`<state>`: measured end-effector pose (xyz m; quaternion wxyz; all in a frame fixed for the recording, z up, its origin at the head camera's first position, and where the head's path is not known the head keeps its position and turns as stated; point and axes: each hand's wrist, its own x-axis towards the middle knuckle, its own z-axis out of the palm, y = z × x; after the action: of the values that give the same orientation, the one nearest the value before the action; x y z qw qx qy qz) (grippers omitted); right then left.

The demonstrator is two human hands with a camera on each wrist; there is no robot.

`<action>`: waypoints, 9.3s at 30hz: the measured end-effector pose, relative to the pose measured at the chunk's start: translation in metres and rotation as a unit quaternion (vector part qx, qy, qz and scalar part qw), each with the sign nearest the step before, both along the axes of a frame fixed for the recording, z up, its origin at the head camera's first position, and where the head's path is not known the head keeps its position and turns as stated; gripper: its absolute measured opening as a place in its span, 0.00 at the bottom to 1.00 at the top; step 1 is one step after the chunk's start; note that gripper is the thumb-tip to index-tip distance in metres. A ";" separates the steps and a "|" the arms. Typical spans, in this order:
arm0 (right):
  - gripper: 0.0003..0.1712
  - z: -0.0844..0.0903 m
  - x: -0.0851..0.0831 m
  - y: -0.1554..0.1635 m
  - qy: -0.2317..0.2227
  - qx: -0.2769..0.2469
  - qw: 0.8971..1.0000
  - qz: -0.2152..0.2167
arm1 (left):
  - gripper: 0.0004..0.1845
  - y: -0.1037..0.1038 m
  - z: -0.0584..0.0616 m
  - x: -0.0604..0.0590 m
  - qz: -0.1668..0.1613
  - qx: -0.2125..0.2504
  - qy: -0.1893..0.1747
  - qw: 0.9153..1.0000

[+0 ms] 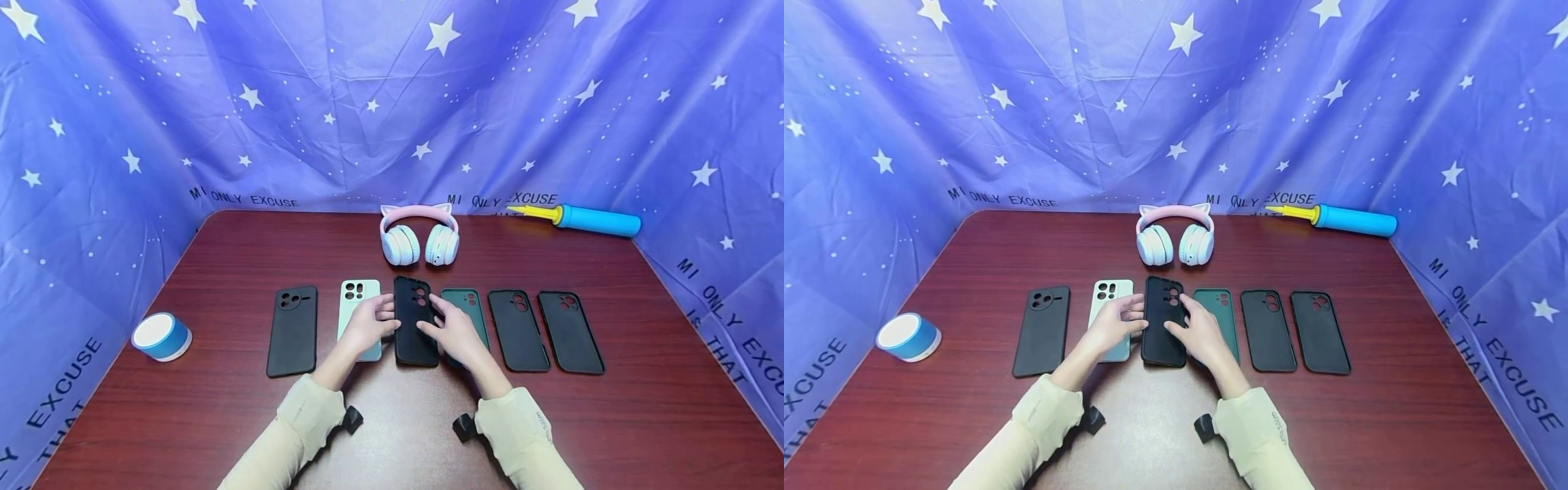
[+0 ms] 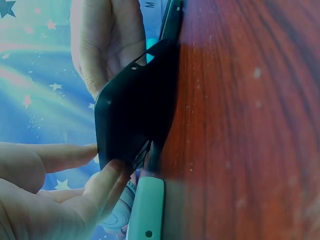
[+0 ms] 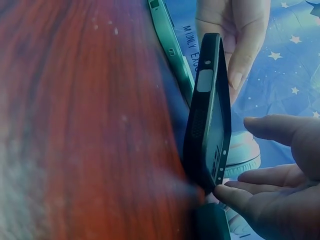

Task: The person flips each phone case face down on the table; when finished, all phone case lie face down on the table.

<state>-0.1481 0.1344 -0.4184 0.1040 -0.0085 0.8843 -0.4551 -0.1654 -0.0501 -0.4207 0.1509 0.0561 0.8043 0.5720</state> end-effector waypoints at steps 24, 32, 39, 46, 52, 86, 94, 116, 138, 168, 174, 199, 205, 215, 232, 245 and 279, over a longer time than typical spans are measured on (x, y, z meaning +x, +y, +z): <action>0.30 0.001 0.004 -0.008 0.023 0.010 0.999 -0.023 | 0.27 0.004 -0.001 0.000 -0.008 0.119 0.015 0.993; 0.30 0.000 0.004 -0.010 -0.017 -0.090 0.995 -0.045 | 0.27 0.003 0.001 0.000 -0.036 0.143 0.028 0.989; 0.32 -0.001 0.003 -0.013 -0.017 -0.114 0.992 -0.050 | 0.28 0.004 0.002 0.001 -0.051 0.150 0.039 0.987; 0.28 0.001 0.002 -0.013 -0.012 -0.170 0.984 -0.052 | 0.28 0.004 0.000 0.000 -0.070 0.160 0.045 0.984; 0.26 0.002 0.003 -0.012 -0.014 -0.207 0.977 -0.053 | 0.29 0.003 -0.002 0.000 -0.070 0.147 0.034 0.986; 0.23 -0.007 -0.003 0.007 -0.003 -0.089 0.992 -0.084 | 0.32 0.003 -0.003 0.001 0.001 0.017 -0.022 1.000; 0.23 -0.009 -0.004 0.008 0.012 -0.052 0.995 -0.081 | 0.32 0.002 -0.002 0.002 0.002 0.002 -0.016 1.000; 0.27 -0.007 0.001 0.003 0.027 0.017 0.998 -0.045 | 0.33 -0.001 0.008 0.005 -0.015 -0.085 0.000 0.996; 0.29 -0.005 0.000 -0.002 0.017 0.045 0.998 -0.039 | 0.35 -0.002 0.011 0.005 -0.025 -0.109 0.010 0.994; 0.29 0.008 0.003 0.025 0.031 -0.028 0.999 -0.034 | 0.33 0.013 0.029 0.001 -0.030 -0.080 0.035 0.996; 0.30 0.010 0.005 0.044 0.049 -0.005 0.997 -0.057 | 0.32 0.036 0.026 -0.002 -0.040 -0.053 0.035 0.997; 0.34 0.011 0.009 0.068 -0.008 0.088 0.994 -0.070 | 0.34 0.081 0.011 0.007 -0.056 -0.069 0.001 0.996; 0.34 0.009 0.009 0.068 -0.012 0.090 0.993 -0.070 | 0.34 0.084 0.008 0.007 -0.056 -0.080 0.001 0.995; 0.34 0.005 0.008 0.068 -0.015 0.061 0.995 -0.077 | 0.32 0.084 0.005 0.007 -0.034 -0.053 0.004 0.998; 0.34 0.002 0.005 0.068 -0.030 -0.015 0.995 -0.089 | 0.27 0.081 -0.002 0.000 0.007 0.026 -0.026 0.999; 0.32 0.001 0.006 0.068 -0.020 -0.037 0.996 -0.083 | 0.27 0.079 -0.003 -0.002 0.030 0.052 -0.037 0.997; 0.34 0.002 0.008 0.056 -0.015 -0.034 0.993 -0.108 | 0.23 0.081 -0.003 -0.002 -0.021 0.119 0.022 0.992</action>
<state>-0.1404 0.1904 -0.4164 0.0671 0.0906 0.8626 -0.4932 -0.1676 0.0312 -0.4236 0.1376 0.1031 0.7319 0.6594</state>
